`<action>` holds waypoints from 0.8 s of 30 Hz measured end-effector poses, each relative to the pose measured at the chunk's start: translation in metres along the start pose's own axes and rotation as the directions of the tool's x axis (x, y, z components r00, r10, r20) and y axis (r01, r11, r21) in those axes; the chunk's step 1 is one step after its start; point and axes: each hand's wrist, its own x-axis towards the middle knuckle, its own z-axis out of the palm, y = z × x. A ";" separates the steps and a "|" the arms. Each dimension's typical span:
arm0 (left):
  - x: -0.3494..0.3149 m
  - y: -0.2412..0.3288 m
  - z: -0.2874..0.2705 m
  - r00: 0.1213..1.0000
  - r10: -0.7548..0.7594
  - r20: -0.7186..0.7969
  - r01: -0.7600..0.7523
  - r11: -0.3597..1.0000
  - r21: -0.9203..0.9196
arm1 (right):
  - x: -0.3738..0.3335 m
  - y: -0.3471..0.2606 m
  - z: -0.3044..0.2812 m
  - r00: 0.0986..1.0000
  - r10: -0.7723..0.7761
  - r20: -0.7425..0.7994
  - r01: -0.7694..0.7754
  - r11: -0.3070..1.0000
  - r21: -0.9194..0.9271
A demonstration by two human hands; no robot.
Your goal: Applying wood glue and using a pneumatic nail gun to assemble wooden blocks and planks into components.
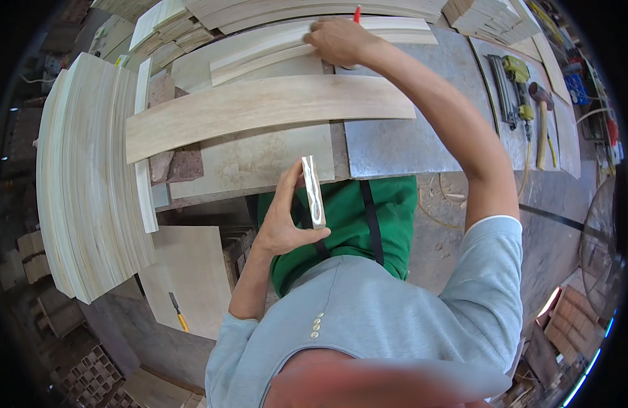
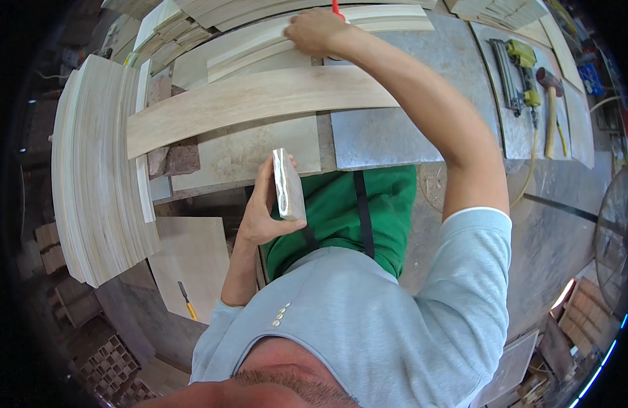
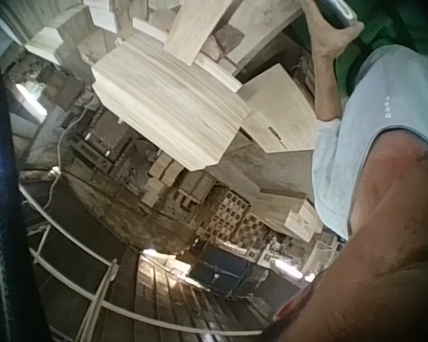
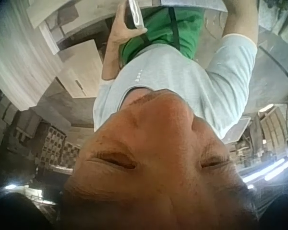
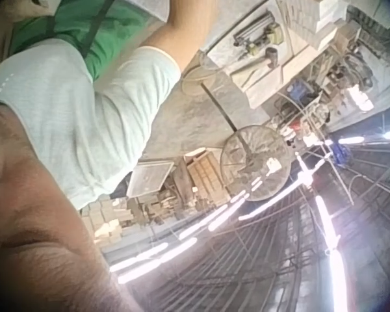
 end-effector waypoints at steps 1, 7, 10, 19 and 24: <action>0.004 0.000 0.001 1.000 0.020 -0.006 -0.020 1.000 -0.019 | -0.012 -0.008 -0.002 0.970 -0.054 -0.235 0.094 0.982 0.164; 0.037 0.012 0.008 0.998 0.060 -0.005 -0.060 0.998 -0.029 | -0.171 -0.044 -0.016 0.973 0.229 -0.006 -0.068 0.314 0.947; 0.050 0.026 0.011 0.985 0.150 0.081 -0.162 0.971 0.177 | -0.211 -0.082 -0.007 0.985 0.147 0.090 -0.105 0.098 0.990; 0.055 0.046 0.015 0.981 0.134 0.140 -0.178 0.908 0.379 | -0.214 -0.120 0.003 0.967 0.255 -0.003 0.019 -0.059 0.998; 0.047 0.046 0.007 0.983 0.112 0.144 -0.163 0.896 0.413 | -0.203 -0.129 0.005 0.979 0.193 0.070 -0.046 -0.130 0.990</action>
